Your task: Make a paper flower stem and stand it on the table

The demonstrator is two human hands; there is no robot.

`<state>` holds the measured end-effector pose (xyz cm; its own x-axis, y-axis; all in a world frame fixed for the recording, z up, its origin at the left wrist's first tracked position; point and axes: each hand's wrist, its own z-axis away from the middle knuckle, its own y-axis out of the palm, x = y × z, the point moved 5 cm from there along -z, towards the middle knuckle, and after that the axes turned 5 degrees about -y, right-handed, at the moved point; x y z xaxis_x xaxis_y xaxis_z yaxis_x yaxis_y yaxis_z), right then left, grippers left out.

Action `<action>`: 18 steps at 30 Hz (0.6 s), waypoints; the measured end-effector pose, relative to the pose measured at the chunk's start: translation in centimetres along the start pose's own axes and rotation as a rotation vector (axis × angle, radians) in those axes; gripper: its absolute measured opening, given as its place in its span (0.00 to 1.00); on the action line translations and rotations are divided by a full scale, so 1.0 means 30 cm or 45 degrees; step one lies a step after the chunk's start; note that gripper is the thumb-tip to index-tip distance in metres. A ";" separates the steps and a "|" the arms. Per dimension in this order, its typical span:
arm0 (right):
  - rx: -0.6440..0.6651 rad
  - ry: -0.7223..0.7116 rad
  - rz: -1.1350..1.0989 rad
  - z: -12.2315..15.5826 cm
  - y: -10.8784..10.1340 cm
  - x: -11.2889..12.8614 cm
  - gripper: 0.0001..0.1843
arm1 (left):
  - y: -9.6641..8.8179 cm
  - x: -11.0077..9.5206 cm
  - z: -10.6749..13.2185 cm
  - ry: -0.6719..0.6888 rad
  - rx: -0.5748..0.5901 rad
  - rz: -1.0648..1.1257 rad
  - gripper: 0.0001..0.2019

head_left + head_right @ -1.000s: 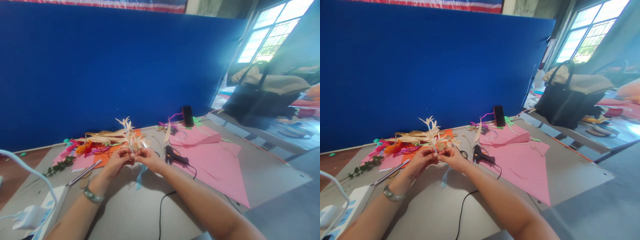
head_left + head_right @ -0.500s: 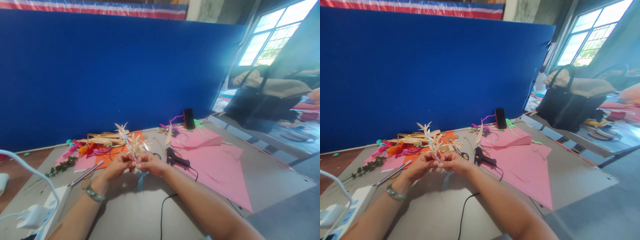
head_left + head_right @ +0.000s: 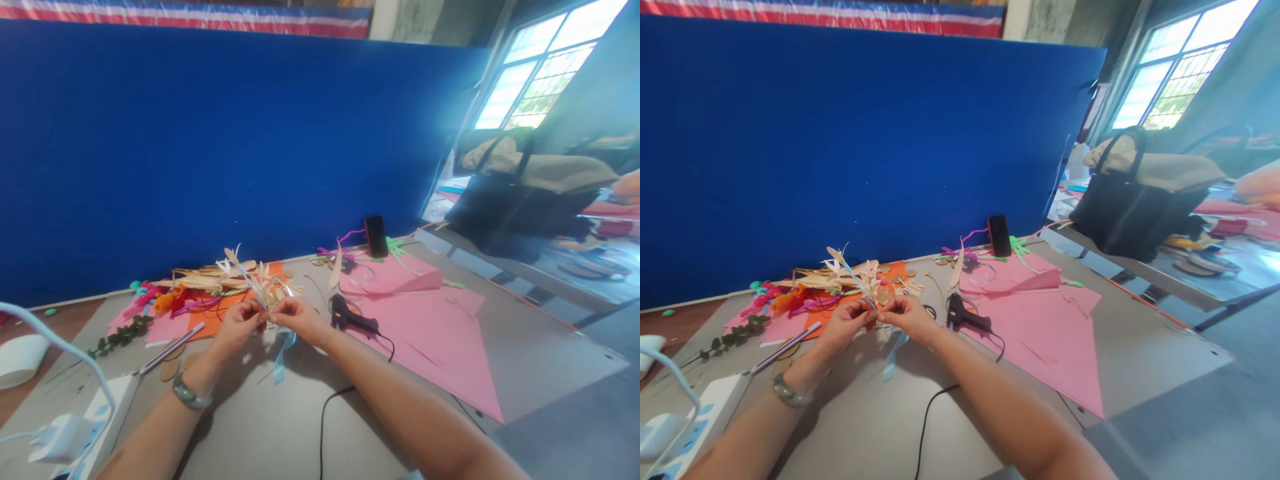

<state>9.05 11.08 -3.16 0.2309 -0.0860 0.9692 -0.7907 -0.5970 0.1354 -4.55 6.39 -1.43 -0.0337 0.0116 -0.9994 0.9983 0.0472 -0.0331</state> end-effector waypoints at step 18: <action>0.194 -0.035 0.088 0.032 0.019 0.070 0.17 | 0.022 -0.038 0.021 0.004 0.225 0.240 0.12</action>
<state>9.61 9.79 -1.24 0.1959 -0.1519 0.9688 -0.7108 -0.7026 0.0336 -3.82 5.78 -0.32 0.1538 0.0066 -0.9881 0.9797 -0.1313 0.1516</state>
